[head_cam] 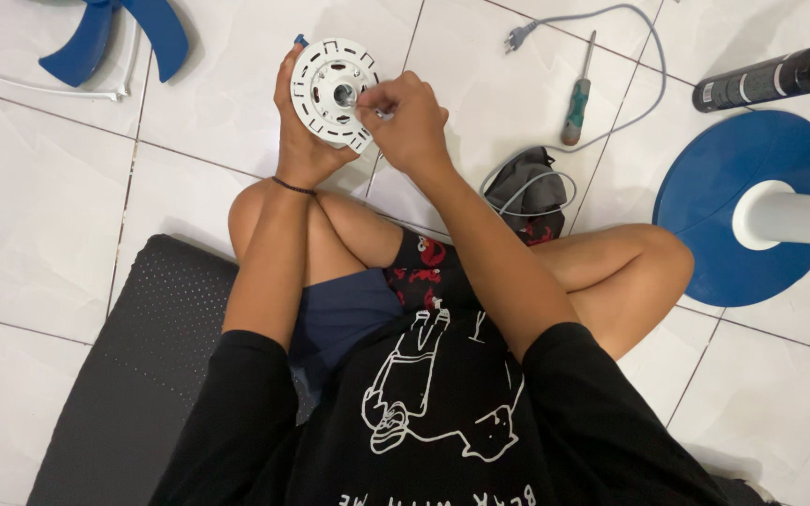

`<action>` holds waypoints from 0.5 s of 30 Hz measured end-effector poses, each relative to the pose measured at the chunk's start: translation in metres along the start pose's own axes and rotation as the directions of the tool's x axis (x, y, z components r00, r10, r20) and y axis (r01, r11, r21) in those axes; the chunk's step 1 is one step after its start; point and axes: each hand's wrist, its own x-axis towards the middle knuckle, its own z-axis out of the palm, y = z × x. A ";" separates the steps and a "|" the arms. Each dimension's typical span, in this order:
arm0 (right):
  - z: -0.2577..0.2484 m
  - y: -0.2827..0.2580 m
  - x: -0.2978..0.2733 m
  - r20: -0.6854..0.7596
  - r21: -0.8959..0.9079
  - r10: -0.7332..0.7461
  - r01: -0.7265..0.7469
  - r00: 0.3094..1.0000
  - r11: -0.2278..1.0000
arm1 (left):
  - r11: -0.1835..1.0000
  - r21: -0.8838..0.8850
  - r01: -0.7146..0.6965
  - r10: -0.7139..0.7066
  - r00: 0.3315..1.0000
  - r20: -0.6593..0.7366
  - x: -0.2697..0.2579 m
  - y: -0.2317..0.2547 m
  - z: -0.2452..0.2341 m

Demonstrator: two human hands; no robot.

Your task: The person sits on a mat and uses a screwdriver to remove screws from the rear housing of a white electric fan. They detach the rear grille and then wipe the fan motor housing with a yellow cloth.

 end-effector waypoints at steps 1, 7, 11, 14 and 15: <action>0.001 0.000 0.001 0.005 -0.010 0.005 -0.005 1.000 1.000 | 0.998 -0.042 0.056 -0.056 0.998 0.013 -0.001 0.000 0.000; 0.006 0.005 0.003 0.014 -0.006 0.017 -0.017 1.000 1.000 | 0.994 -0.075 0.077 -0.076 0.997 0.016 -0.003 -0.001 -0.001; 0.007 0.009 0.002 -0.013 -0.012 -0.028 0.028 1.000 1.000 | 0.994 -0.063 0.091 -0.090 0.996 0.014 -0.001 -0.001 0.001; 0.005 0.012 -0.002 -0.063 -0.077 -0.166 0.161 0.984 0.984 | 0.998 -0.038 0.056 -0.056 0.998 -0.002 -0.001 -0.001 0.001; 0.004 0.013 -0.004 -0.080 -0.098 -0.219 0.211 0.972 0.972 | 0.999 -0.030 0.040 -0.040 0.999 -0.008 -0.001 -0.001 0.001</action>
